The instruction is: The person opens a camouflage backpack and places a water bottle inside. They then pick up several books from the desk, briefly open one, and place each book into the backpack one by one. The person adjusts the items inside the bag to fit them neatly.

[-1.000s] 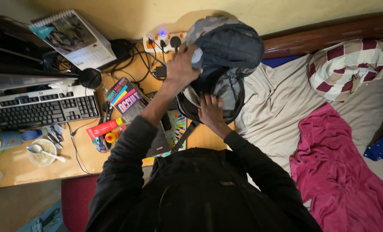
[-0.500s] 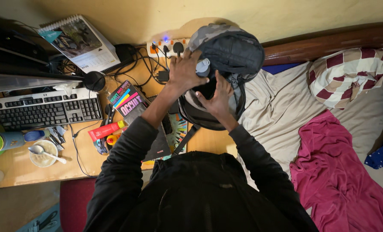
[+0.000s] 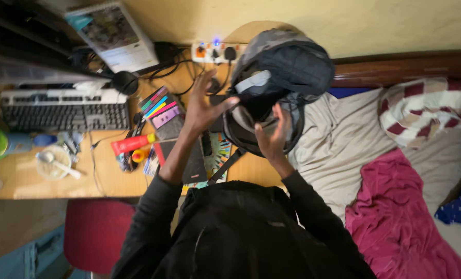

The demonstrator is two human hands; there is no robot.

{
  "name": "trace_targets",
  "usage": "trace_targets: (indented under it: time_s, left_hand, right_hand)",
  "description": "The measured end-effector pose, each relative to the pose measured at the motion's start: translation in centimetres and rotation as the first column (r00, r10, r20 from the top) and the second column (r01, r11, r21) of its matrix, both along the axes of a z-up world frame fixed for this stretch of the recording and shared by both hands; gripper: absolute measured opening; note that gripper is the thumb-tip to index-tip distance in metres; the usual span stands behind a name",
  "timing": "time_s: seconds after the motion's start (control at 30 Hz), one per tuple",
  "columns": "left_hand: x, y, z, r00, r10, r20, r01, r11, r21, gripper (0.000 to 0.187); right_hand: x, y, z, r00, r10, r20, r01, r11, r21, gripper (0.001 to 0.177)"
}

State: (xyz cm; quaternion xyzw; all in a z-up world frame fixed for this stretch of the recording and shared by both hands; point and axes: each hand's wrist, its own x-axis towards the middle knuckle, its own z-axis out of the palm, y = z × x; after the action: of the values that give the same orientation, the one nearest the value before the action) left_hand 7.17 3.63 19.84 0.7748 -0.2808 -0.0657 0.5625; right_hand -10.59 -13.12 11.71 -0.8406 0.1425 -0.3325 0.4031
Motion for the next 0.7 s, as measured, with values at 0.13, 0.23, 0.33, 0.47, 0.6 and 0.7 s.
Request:
trace_targets:
  time_s: [0.13,0.23,0.33,0.47,0.6,0.7]
  left_hand:
    - [-2.8,9.3,-4.8,0.906,0.282,-0.315,-0.266,0.959,0.094,0.07]
    - [-4.7,16.0,-8.9,0.868,0.389,-0.307,-0.383,0.92,0.085,0.056]
    - [-7.3,20.6,-13.3,0.745,0.575,-0.339,-0.456,0.809,0.37,0.052]
    - [-10.3,23.2,-17.7,0.799,0.472,-0.373,-0.407,0.88,0.243,0.059]
    - [-12.6,22.7,-19.1,0.877,0.45,-0.171,-0.385,0.869,0.31,0.072]
    - [-13.0,22.2,-18.2,0.862,0.46,-0.212,-0.38,0.864,0.33,0.075]
  right_hand:
    - [-2.4,4.1,-1.0,0.978,0.208,0.003,-0.208,0.977,0.044,0.06]
    - [-2.4,7.1,-2.8,0.901,0.42,-0.106,-0.39,0.893,0.222,0.05]
    - [-1.6,10.3,-5.2,0.781,0.547,-0.301,-0.44,0.824,0.356,0.054]
    - [-0.6,14.2,-8.5,0.698,0.515,-0.498,-0.432,0.857,0.28,0.071]
    - [-0.6,16.4,-11.5,0.684,0.404,-0.608,-0.36,0.911,0.2,0.082]
    - [-0.7,17.6,-12.9,0.65,0.338,-0.681,-0.291,0.938,0.188,0.079]
